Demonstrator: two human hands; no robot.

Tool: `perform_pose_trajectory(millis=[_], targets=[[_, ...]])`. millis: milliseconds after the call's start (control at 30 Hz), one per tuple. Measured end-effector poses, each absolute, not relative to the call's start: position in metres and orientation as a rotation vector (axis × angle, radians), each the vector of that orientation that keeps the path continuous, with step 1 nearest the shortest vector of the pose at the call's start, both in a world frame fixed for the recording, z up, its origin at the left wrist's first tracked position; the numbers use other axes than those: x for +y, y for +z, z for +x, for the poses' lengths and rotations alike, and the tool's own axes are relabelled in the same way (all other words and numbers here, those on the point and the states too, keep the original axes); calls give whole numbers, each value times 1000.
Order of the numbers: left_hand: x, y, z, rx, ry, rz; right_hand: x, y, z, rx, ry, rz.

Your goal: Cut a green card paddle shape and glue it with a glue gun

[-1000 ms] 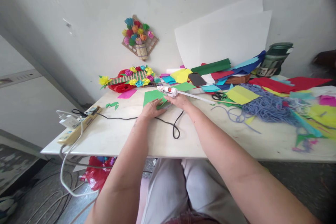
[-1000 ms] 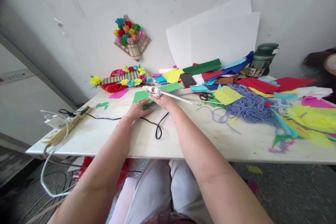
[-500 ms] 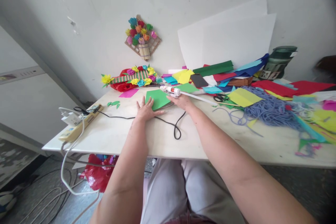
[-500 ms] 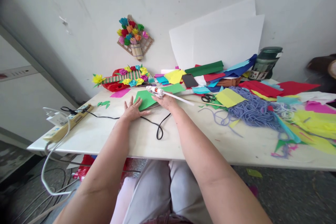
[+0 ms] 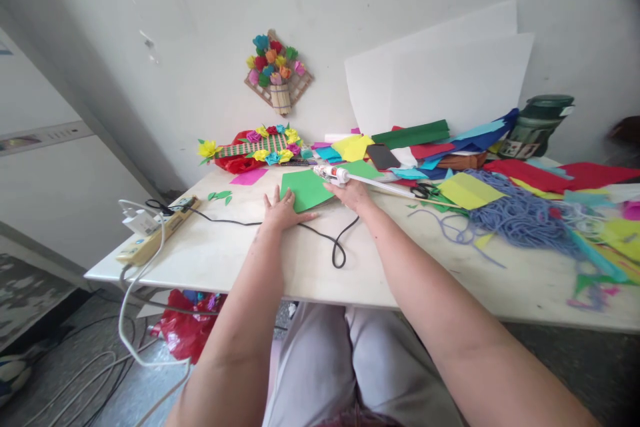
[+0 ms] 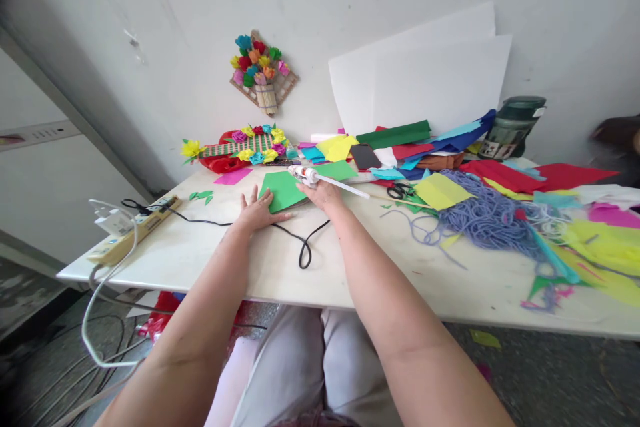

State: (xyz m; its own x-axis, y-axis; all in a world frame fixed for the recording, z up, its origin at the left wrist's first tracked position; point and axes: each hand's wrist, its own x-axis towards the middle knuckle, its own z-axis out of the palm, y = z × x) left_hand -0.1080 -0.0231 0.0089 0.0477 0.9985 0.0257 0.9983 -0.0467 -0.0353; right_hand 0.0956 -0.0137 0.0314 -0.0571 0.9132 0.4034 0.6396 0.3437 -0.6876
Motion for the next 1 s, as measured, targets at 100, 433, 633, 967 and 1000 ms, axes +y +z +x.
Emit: perform_pose_trajectory(millis=[100, 433, 633, 967, 1000], targets=[[-25, 11, -107, -2141, 9, -2250, -12, 29, 96, -1770, 407, -1364], [-28, 14, -107, -2093, -25, -2307, -12, 28, 94, -1773, 417, -1395], [-24, 15, -106, -2051, -5, -2384, -11, 27, 94, -1764, 418, -1376], [-27, 25, -99, -2041, -55, -2389, -13, 28, 93, -1765, 404, -1385], [-28, 27, -97, -2058, -52, -2383, -13, 28, 93, -1766, 405, -1385]])
